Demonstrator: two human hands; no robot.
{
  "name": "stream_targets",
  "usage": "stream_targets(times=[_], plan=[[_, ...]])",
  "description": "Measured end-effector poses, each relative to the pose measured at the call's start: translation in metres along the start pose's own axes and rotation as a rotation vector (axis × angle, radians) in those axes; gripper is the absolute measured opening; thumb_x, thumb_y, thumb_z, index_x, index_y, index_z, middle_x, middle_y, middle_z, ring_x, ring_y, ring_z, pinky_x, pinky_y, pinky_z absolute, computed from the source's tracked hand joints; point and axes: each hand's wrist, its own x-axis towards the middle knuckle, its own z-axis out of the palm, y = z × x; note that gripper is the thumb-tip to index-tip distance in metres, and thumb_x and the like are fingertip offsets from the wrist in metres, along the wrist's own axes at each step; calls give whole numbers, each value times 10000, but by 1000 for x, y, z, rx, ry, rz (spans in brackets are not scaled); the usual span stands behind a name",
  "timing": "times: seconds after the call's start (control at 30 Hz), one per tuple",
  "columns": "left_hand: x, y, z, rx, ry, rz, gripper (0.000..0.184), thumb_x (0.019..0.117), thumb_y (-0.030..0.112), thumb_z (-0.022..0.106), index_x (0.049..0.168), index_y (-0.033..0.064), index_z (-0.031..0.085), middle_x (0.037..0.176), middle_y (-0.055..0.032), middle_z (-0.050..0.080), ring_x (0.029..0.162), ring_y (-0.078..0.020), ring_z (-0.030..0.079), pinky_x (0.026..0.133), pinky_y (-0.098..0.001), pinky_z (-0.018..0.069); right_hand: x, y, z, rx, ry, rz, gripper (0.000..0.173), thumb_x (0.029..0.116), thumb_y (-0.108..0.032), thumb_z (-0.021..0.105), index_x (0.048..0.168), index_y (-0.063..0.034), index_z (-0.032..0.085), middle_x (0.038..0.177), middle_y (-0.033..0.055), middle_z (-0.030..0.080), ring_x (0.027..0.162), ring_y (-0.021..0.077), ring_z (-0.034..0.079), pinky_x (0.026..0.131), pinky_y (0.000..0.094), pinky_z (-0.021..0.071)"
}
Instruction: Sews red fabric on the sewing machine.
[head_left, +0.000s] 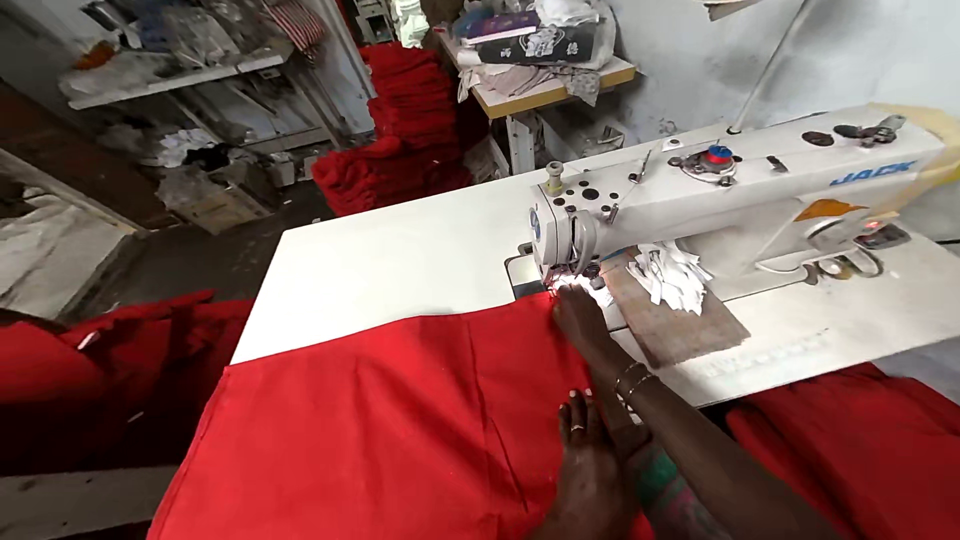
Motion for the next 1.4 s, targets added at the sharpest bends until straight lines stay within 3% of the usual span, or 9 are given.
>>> stream_targets(times=[0.13,0.27,0.37,0.8,0.97,1.17,1.27,1.37,1.4], plan=[[2,-1,0,87,-6,0,340,909,40,605,1181,-149,680,1459,-350,499,1429,-533,395,1186,-629,268,-17,3,0,44,-24,41,199,976,9,582,1085,137,690,1068,294,660,989,433,680,878,510,557],[6,-9,19,205,232,91,323,819,50,704,1098,-112,732,1264,-309,667,1276,-499,584,1095,-591,439,-71,7,3,130,142,-44,224,885,66,618,1068,127,732,967,271,704,849,393,723,779,463,605],[11,-11,26,277,313,125,331,787,66,732,1080,-87,750,1208,-292,699,1218,-468,638,1045,-545,499,-67,10,4,146,169,-83,223,855,85,639,1051,135,731,936,265,703,811,382,721,752,454,606],[17,-9,26,369,294,116,383,802,165,751,1083,-95,746,1191,-291,705,1201,-459,651,1006,-542,521,-56,14,3,145,93,-104,244,893,70,603,1098,143,714,944,266,680,807,382,705,750,449,596],[17,-11,23,182,278,111,263,819,79,719,1036,-59,770,1207,-287,701,1241,-500,610,1060,-616,459,-68,16,5,183,205,-145,260,830,103,627,1068,138,727,955,270,707,823,382,729,755,446,613],[18,-42,18,-57,360,192,276,878,189,576,787,39,789,1110,-120,776,1263,-474,606,1095,-750,306,-61,20,12,167,241,-147,236,818,96,647,1031,121,746,830,224,667,675,323,684,637,408,597],[26,-57,-1,-172,226,217,373,888,196,477,851,-30,772,1140,-162,760,1324,-498,543,1147,-741,201,-57,17,9,178,191,-110,223,840,92,648,1039,128,741,864,244,675,707,346,691,671,433,598],[42,-67,-22,-195,71,213,306,858,86,480,839,-75,739,1246,-186,718,1414,-459,460,1208,-686,101,-35,14,4,188,72,-43,185,897,67,652,1052,140,721,957,273,669,828,391,692,773,483,584],[49,-69,-28,-196,39,210,314,865,68,487,916,-86,755,1274,-192,703,1432,-451,440,1211,-684,74,-27,15,5,190,78,-49,166,902,65,653,1034,142,717,957,277,664,837,400,692,777,492,582]])
